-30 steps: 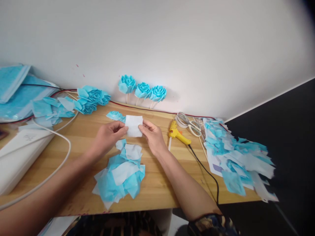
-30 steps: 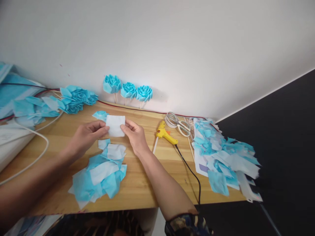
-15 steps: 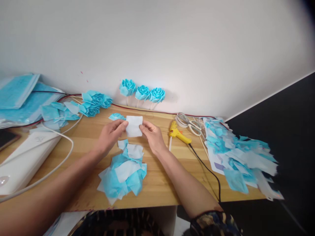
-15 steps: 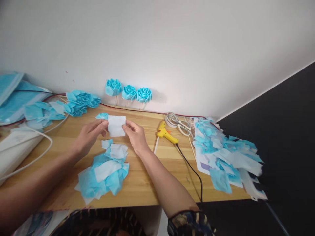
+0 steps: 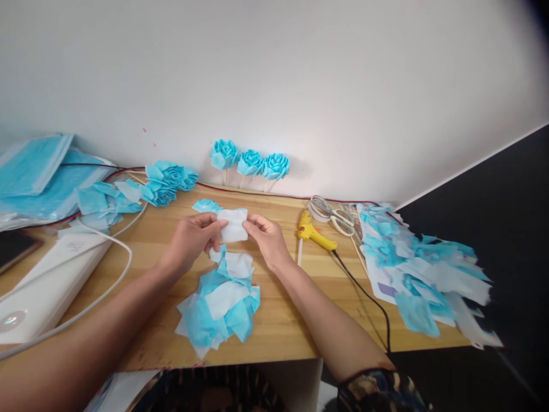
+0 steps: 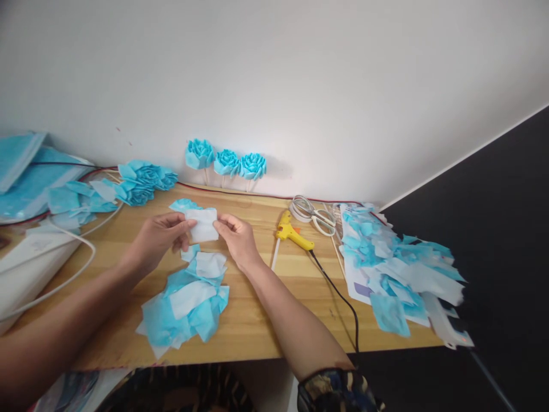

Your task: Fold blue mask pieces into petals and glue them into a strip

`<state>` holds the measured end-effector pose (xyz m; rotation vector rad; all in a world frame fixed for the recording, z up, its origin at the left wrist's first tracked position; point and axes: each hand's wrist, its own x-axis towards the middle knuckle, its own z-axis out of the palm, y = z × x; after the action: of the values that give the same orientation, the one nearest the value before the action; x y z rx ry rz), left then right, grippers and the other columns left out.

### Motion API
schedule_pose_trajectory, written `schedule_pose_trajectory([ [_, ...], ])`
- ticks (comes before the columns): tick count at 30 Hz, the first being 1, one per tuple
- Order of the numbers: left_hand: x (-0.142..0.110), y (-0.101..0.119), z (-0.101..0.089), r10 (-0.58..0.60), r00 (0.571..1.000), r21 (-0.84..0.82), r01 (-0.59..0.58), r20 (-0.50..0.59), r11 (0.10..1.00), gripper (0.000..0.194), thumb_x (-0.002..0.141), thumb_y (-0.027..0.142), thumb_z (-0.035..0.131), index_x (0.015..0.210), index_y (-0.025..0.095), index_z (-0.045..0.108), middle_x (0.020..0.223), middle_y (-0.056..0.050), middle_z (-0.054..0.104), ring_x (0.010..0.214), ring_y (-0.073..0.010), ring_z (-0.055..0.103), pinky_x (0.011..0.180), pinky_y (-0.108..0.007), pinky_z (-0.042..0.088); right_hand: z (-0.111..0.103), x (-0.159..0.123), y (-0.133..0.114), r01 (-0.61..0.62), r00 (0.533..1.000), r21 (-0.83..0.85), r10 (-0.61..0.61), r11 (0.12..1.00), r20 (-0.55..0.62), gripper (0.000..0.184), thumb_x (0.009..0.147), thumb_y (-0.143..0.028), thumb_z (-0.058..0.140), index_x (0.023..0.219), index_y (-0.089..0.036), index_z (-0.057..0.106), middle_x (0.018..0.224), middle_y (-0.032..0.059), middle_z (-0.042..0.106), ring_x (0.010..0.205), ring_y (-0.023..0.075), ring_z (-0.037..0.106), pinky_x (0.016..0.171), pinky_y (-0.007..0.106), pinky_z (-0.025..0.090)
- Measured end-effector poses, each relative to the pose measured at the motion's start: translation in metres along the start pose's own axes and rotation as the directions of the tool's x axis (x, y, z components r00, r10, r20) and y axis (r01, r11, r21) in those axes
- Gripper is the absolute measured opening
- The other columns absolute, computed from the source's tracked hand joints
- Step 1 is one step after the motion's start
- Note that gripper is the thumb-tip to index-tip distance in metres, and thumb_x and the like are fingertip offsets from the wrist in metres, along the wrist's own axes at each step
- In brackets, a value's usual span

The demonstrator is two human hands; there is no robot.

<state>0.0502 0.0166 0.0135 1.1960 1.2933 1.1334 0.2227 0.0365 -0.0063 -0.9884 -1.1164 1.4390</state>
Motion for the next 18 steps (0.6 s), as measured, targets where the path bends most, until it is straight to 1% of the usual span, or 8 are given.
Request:
schedule_pose_trajectory([
  [2, 0.001, -0.001, 0.001, -0.042, 0.999, -0.062, 0.043, 0.021, 0.997, 0.027, 0.076, 0.04, 0.07, 0.068, 0.017, 0.059, 0.052, -0.001, 0.067, 0.043, -0.0119, 0.057, 0.047, -0.022, 0.045, 0.0, 0.0, -0.001, 0.013, 1.0, -0.017, -0.013, 1.0, 0.002, 0.022, 0.07, -0.034, 0.075, 0.088, -0.021, 0.075, 0.079, -0.0017, 0.072, 0.072, 0.0138, 0.06, 0.071, 0.026, 0.047],
  [4, 0.001, -0.002, 0.002, -0.068, 0.998, -0.085, 0.069, 0.015, 0.994, 0.028, 0.076, 0.043, 0.071, 0.073, 0.016, 0.061, 0.058, -0.003, 0.071, 0.051, -0.0142, 0.064, 0.055, -0.024, 0.051, -0.001, 0.0, 0.0, 0.022, 1.0, -0.022, -0.022, 1.0, -0.005, 0.02, 0.071, -0.034, 0.075, 0.085, -0.02, 0.075, 0.078, -0.0017, 0.071, 0.071, 0.0133, 0.059, 0.07, 0.026, 0.046],
  [8, -0.002, 0.001, 0.003, -0.036, 0.999, -0.047, 0.035, -0.013, 0.998, 0.028, 0.079, 0.044, 0.069, 0.076, 0.016, 0.063, 0.057, -0.002, 0.071, 0.051, -0.0146, 0.066, 0.055, -0.024, 0.053, -0.002, 0.0, 0.003, 0.012, 1.0, -0.015, -0.012, 1.0, 0.004, 0.02, 0.073, -0.036, 0.074, 0.087, -0.02, 0.075, 0.08, -0.0012, 0.071, 0.074, 0.0137, 0.059, 0.073, 0.026, 0.047],
  [10, -0.004, 0.003, 0.004, -0.005, 1.0, -0.034, 0.004, -0.031, 0.999, 0.026, 0.08, 0.042, 0.068, 0.077, 0.016, 0.064, 0.056, -0.001, 0.07, 0.05, -0.0147, 0.065, 0.053, -0.023, 0.052, -0.002, -0.001, 0.003, -0.006, 0.998, 0.006, 0.005, 1.0, 0.058, 0.023, 0.076, -0.04, 0.073, 0.09, -0.021, 0.074, 0.084, -0.0001, 0.071, 0.078, 0.0147, 0.06, 0.075, 0.026, 0.047],
  [13, -0.006, 0.006, 0.005, 0.021, 0.999, -0.014, -0.022, -0.041, 1.0, 0.023, 0.08, 0.04, 0.068, 0.078, 0.017, 0.064, 0.055, 0.0, 0.069, 0.05, -0.0148, 0.065, 0.053, -0.023, 0.053, -0.002, -0.002, 0.001, -0.059, 0.971, 0.095, 0.035, 0.994, 0.238, 0.037, 0.083, -0.053, 0.065, 0.1, -0.021, 0.072, 0.094, 0.0035, 0.071, 0.087, 0.0179, 0.062, 0.078, 0.03, 0.049],
  [15, -0.007, 0.006, 0.006, 0.038, 0.999, 0.0, -0.038, -0.031, 0.999, 0.022, 0.08, 0.038, 0.067, 0.076, 0.017, 0.064, 0.055, 0.001, 0.068, 0.05, -0.0149, 0.065, 0.053, -0.024, 0.053, -0.001, -0.004, -0.001, -0.106, 0.941, 0.136, 0.055, 0.985, 0.334, 0.049, 0.08, -0.059, 0.066, 0.11, -0.021, 0.068, 0.102, 0.005, 0.071, 0.091, 0.0197, 0.063, 0.08, 0.031, 0.05],
  [16, -0.008, 0.006, 0.007, 0.049, 0.999, 0.007, -0.049, -0.022, 0.999, 0.021, 0.08, 0.037, 0.067, 0.076, 0.017, 0.064, 0.055, 0.001, 0.068, 0.05, -0.0148, 0.065, 0.054, -0.024, 0.053, 0.0, -0.005, -0.001, -0.122, 0.936, 0.133, 0.069, 0.984, 0.345, 0.054, 0.076, -0.058, 0.072, 0.115, -0.022, 0.066, 0.104, 0.0046, 0.07, 0.093, 0.0198, 0.063, 0.081, 0.031, 0.05],
  [18, -0.009, 0.006, 0.01, 0.071, 0.997, 0.023, -0.071, -0.001, 0.997, 0.02, 0.081, 0.036, 0.066, 0.074, 0.017, 0.064, 0.054, 0.002, 0.067, 0.05, -0.0143, 0.064, 0.053, -0.023, 0.052, 0.002, -0.007, -0.002, -0.127, 0.949, 0.083, 0.097, 0.988, 0.3, 0.065, 0.066, -0.048, 0.083, 0.122, -0.023, 0.062, 0.106, 0.0024, 0.07, 0.093, 0.0187, 0.063, 0.082, 0.03, 0.05],
])
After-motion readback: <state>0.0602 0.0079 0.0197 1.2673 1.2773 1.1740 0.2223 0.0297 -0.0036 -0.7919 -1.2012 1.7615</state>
